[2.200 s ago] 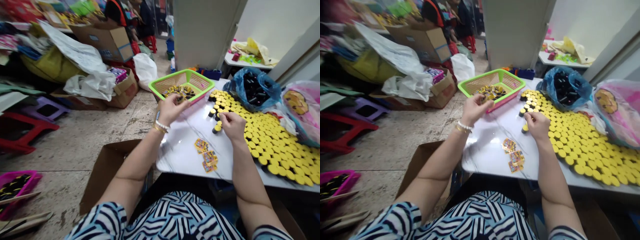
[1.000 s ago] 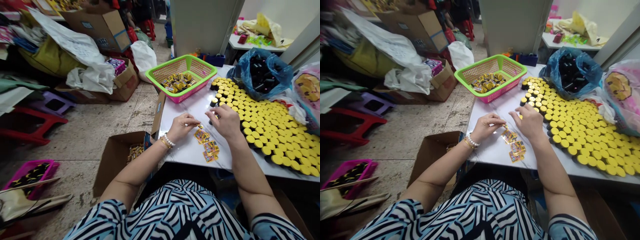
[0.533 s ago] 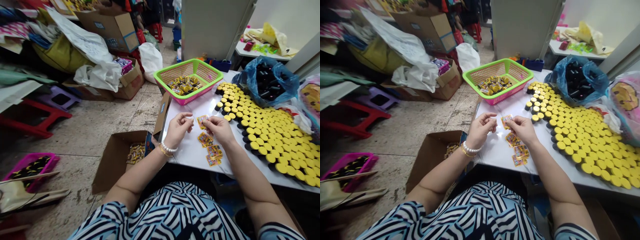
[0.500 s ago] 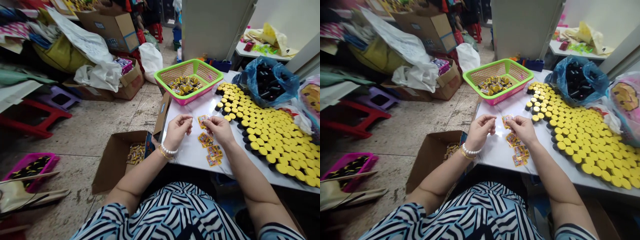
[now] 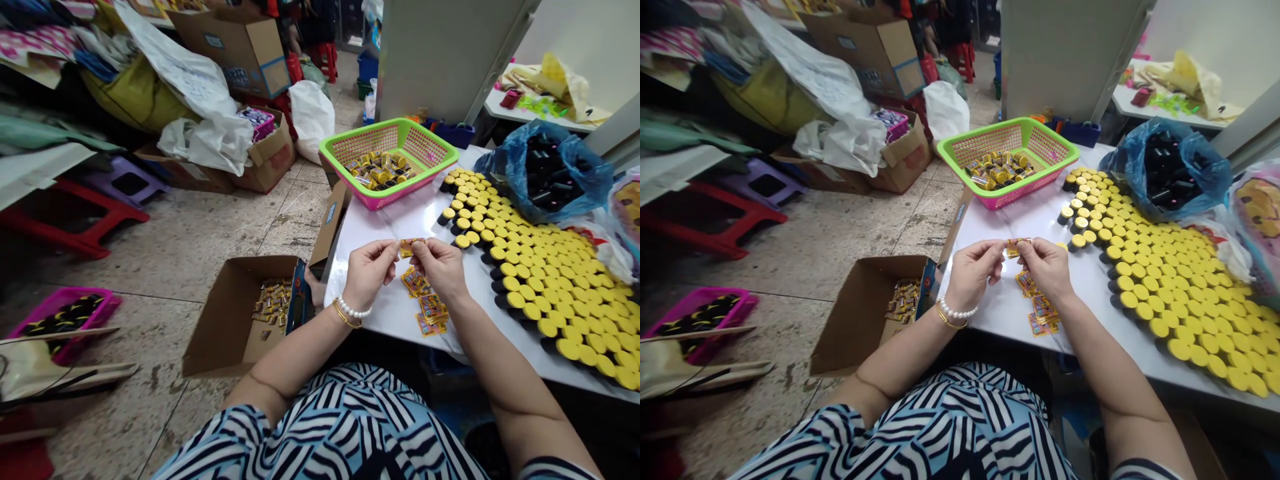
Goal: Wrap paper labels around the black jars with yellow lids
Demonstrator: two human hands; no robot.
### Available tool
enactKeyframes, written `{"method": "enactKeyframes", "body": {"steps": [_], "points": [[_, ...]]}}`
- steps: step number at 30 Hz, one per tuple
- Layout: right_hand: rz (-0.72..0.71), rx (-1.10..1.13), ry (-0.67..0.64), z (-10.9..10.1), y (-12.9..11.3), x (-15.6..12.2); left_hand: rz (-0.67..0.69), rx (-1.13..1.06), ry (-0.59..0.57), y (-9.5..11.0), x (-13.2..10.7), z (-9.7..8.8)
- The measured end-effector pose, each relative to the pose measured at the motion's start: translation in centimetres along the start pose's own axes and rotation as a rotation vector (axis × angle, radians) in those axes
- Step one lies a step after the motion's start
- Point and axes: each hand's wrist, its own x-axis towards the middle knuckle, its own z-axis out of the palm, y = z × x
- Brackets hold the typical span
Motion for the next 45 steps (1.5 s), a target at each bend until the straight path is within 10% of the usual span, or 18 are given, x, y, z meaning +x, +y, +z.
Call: {"method": "enactKeyframes", "body": {"steps": [18,25,36,45], "points": [[-0.346,-0.671,-0.089,-1.7,-0.2,0.8,-0.163,0.034,-0.004,0.0,1.9,-1.8],[-0.085,-1.341,-0.070,-4.7,0.4,1.6,-0.373,-0.202,-0.041,-0.5,3.2,-2.8],[0.055,0.116,-0.090,-4.6,-1.5,2.0,-0.582,-0.457,-0.103,0.0,3.9,-3.3],[-0.001,0.022,0.012,-4.3,-0.9,2.2,-0.331,-0.177,-0.140,-0.8,2.9,-3.0]]}}
